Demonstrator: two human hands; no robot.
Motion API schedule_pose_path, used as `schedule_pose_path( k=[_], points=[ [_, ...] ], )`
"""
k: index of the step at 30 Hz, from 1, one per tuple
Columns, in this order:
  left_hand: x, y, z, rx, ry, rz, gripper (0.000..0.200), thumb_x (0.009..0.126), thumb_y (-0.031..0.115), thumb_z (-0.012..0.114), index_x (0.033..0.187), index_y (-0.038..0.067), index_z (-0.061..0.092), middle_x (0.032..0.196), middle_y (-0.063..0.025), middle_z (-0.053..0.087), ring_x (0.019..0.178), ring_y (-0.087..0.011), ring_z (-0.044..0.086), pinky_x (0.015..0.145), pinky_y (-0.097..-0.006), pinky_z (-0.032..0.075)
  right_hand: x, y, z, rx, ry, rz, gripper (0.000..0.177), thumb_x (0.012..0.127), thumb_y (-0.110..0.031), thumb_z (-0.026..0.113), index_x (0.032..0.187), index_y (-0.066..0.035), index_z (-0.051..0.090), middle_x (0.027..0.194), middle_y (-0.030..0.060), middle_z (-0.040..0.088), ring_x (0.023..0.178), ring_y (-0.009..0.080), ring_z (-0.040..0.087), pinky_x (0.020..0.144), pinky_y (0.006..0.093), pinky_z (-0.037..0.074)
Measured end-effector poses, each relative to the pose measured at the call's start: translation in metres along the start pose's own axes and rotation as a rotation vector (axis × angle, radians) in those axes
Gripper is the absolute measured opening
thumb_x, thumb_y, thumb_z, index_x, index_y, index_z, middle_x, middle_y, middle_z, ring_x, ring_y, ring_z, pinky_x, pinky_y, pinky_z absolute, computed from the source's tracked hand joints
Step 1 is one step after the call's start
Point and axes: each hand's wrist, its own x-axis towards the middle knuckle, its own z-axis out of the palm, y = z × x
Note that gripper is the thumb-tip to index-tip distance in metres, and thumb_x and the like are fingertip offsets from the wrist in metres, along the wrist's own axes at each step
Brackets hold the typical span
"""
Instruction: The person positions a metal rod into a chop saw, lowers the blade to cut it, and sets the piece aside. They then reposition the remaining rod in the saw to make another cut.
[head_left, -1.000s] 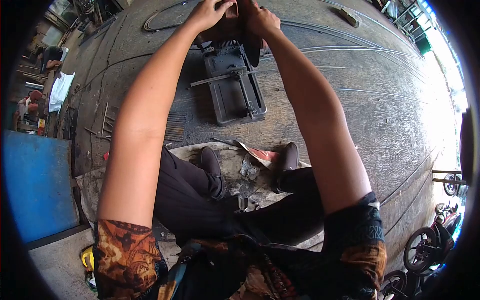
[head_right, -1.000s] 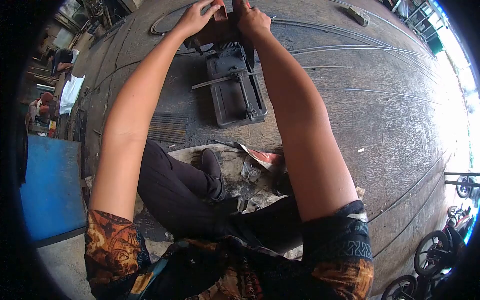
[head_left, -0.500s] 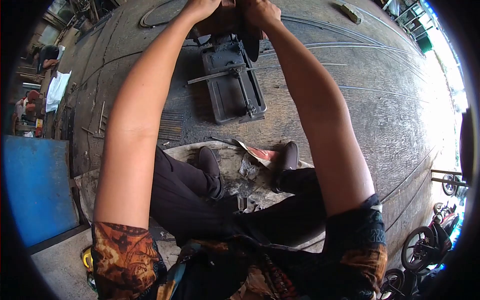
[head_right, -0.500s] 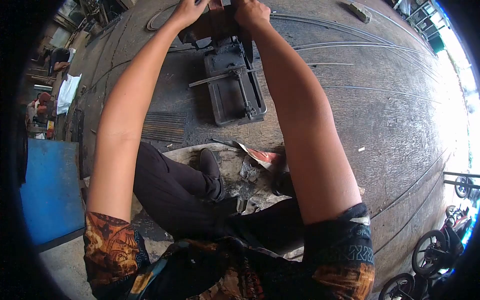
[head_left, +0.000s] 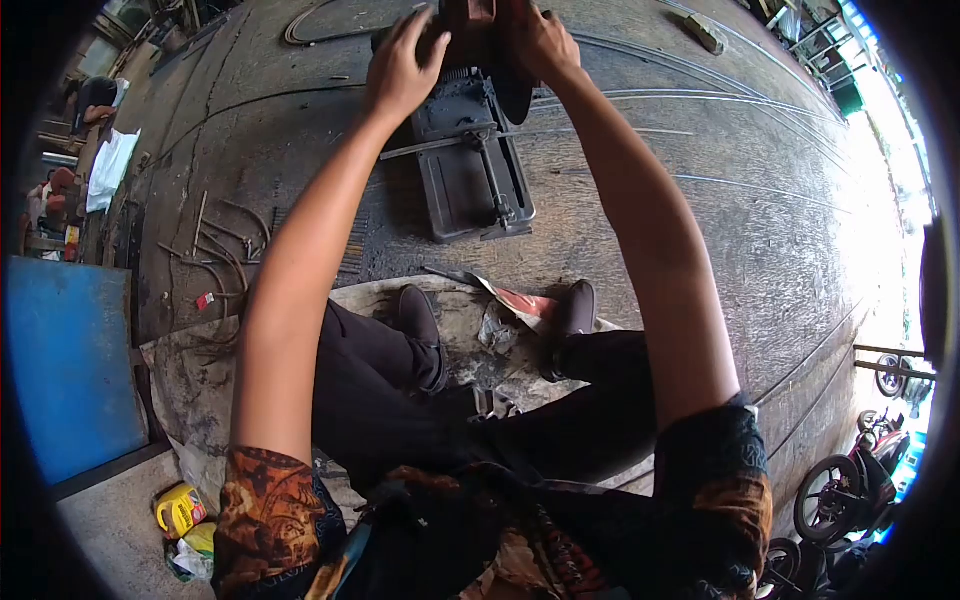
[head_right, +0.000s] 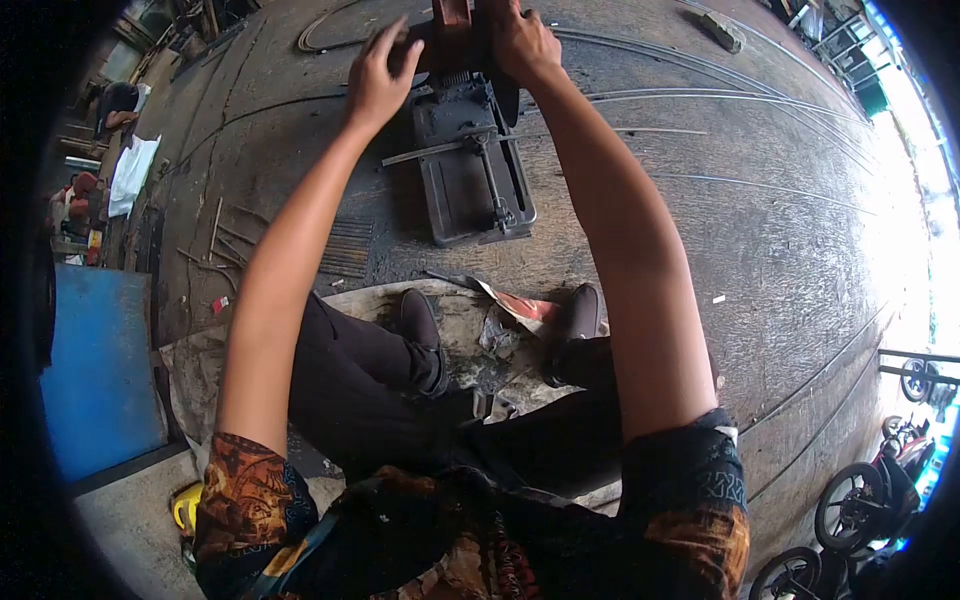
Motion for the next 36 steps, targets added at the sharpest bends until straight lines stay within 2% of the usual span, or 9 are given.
schedule_pose_path(
  k=[2,4,7,9,11,14,23,29,36],
  points=[
    [-0.033,-0.004,-0.009,-0.025,-0.039,-0.022,0.037,0.090,0.023,0.066,0.122,0.005,0.061,0.105,-0.0142,0.067,0.097,-0.0329,0.065,0.081,-0.0389,0.053,-0.012,0.007,0.010,0.006,0.002,0.006,0.077,0.094,-0.035,0.054,0.155,-0.033,0.008,0.127,0.0311,0.056,0.104,0.0478,0.063,0.088,0.0530,0.051],
    [-0.068,-0.015,-0.014,-0.032,-0.063,-0.058,0.029,0.089,0.018,0.067,0.114,0.003,0.064,0.098,-0.0154,0.068,0.090,-0.0332,0.067,0.078,-0.0394,0.053,-0.030,0.025,0.040,-0.190,0.678,-0.363,0.048,0.085,-0.023,0.061,0.130,-0.010,0.048,0.103,0.0229,0.062,0.088,0.0448,0.062,0.079,0.0514,0.051],
    [-0.117,-0.030,-0.024,-0.008,-0.177,-0.148,0.020,0.088,0.015,0.067,0.103,0.002,0.068,0.093,-0.0160,0.068,0.085,-0.0344,0.067,0.075,-0.0406,0.053,-0.077,0.014,0.055,-0.107,0.664,-0.534,0.034,0.084,-0.021,0.061,0.115,-0.009,0.058,0.101,0.0176,0.063,0.085,0.0399,0.061,0.076,0.0460,0.052],
    [-0.143,-0.041,-0.026,0.012,-0.265,-0.207,0.016,0.087,0.014,0.068,0.097,0.001,0.070,0.091,-0.0163,0.068,0.083,-0.0354,0.067,0.073,-0.0414,0.053,-0.105,0.025,0.104,0.239,0.258,-0.529,0.020,0.085,-0.018,0.059,0.102,-0.008,0.062,0.101,0.0180,0.063,0.085,0.0399,0.063,0.075,0.0472,0.053],
    [-0.168,-0.058,-0.023,0.042,-0.505,-0.299,0.013,0.085,0.014,0.069,0.089,0.003,0.072,0.092,-0.0147,0.069,0.085,-0.0355,0.066,0.074,-0.0430,0.053,-0.128,0.023,0.141,0.261,-0.072,-0.356,0.015,0.086,-0.019,0.058,0.090,-0.005,0.063,0.099,0.0206,0.064,0.085,0.0410,0.065,0.075,0.0496,0.054],
    [-0.196,-0.078,-0.014,0.138,-0.604,-0.368,0.013,0.084,0.017,0.071,0.089,0.005,0.074,0.093,-0.0134,0.069,0.092,-0.0343,0.064,0.078,-0.0441,0.052,-0.138,0.030,0.186,0.155,-0.251,-0.288,0.017,0.086,-0.019,0.057,0.087,-0.004,0.065,0.095,0.0224,0.066,0.084,0.0431,0.066,0.075,0.0513,0.055],
    [-0.238,-0.138,0.035,0.322,-0.669,-0.372,0.012,0.080,0.016,0.069,0.084,0.006,0.074,0.098,-0.0093,0.070,0.098,-0.0313,0.063,0.086,-0.0436,0.052,-0.100,0.026,0.311,-0.082,-0.419,-0.293,0.019,0.088,-0.016,0.053,0.086,-0.006,0.069,0.096,0.0194,0.068,0.087,0.0379,0.069,0.076,0.0476,0.056],
    [-0.251,-0.164,0.060,0.364,-0.660,-0.283,0.011,0.079,0.010,0.064,0.083,0.004,0.072,0.103,-0.0106,0.068,0.103,-0.0313,0.060,0.089,-0.0439,0.051,-0.081,0.026,0.355,-0.093,-0.311,-0.393,0.018,0.088,-0.011,0.050,0.092,-0.005,0.067,0.097,0.0172,0.065,0.082,0.0383,0.068,0.071,0.0487,0.056],
    [-0.255,-0.184,0.081,0.410,-0.740,-0.283,0.016,0.081,0.008,0.058,0.086,0.005,0.073,0.110,-0.0103,0.067,0.114,-0.0306,0.055,0.094,-0.0468,0.047,-0.070,0.022,0.372,-0.218,-0.413,-0.372,0.021,0.092,-0.014,0.048,0.095,-0.007,0.068,0.103,0.0152,0.065,0.091,0.0339,0.069,0.075,0.0448,0.056]
  ],
)
